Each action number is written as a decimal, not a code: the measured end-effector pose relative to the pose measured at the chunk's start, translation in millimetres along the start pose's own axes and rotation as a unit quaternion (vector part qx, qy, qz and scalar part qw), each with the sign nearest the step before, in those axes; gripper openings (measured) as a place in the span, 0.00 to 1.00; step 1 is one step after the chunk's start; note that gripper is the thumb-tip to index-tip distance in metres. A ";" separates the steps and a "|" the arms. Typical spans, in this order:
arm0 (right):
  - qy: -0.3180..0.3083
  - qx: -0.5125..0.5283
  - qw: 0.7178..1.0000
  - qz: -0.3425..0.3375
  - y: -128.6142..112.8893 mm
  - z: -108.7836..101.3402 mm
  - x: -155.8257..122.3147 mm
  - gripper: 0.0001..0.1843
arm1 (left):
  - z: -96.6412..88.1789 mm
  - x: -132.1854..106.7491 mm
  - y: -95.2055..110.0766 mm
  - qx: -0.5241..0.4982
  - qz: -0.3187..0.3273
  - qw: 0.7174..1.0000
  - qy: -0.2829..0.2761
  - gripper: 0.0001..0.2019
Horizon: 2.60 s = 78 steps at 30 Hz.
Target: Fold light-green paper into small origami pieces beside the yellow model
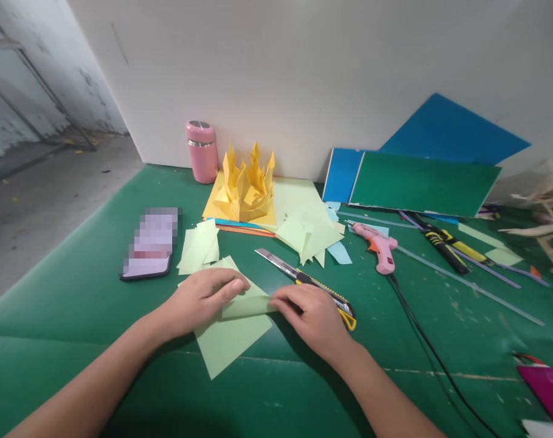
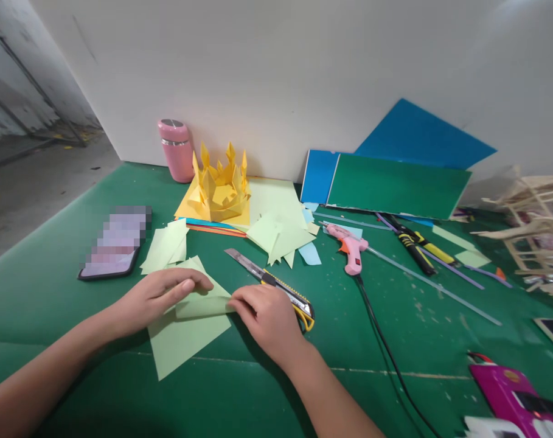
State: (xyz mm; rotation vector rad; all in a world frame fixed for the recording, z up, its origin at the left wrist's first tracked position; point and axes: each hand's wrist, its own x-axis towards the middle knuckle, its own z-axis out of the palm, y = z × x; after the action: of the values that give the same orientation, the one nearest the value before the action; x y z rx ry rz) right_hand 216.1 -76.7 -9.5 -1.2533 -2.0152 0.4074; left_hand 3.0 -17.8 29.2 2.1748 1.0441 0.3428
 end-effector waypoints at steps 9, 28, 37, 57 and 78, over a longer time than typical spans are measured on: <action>0.010 -0.007 0.996 0.089 -0.1 6.0 4.4 0.06 | 12.6 3.9 -7.6 0.030 -0.017 0.999 0.038 0.11; -0.011 0.015 0.993 0.118 1.6 5.0 2.8 0.11 | 19.0 2.9 -14.5 0.036 0.020 0.997 0.065 0.07; -0.012 -0.016 0.996 0.085 1.3 5.4 2.2 0.10 | 17.4 3.8 -15.1 0.017 0.008 0.999 0.043 0.04; -0.019 -0.030 0.998 0.053 0.8 4.9 1.1 0.08 | 17.8 4.4 -14.1 0.014 0.054 0.998 0.002 0.10; -0.049 -0.016 0.998 0.037 0.1 -5.5 1.0 0.08 | 19.1 4.5 -14.9 0.017 0.043 0.999 -0.005 0.07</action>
State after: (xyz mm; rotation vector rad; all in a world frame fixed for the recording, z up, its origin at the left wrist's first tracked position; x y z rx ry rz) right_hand 219.8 -76.4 -5.4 -1.3554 -2.0688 0.4814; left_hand 6.7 -16.8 4.9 2.2537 0.9588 0.3571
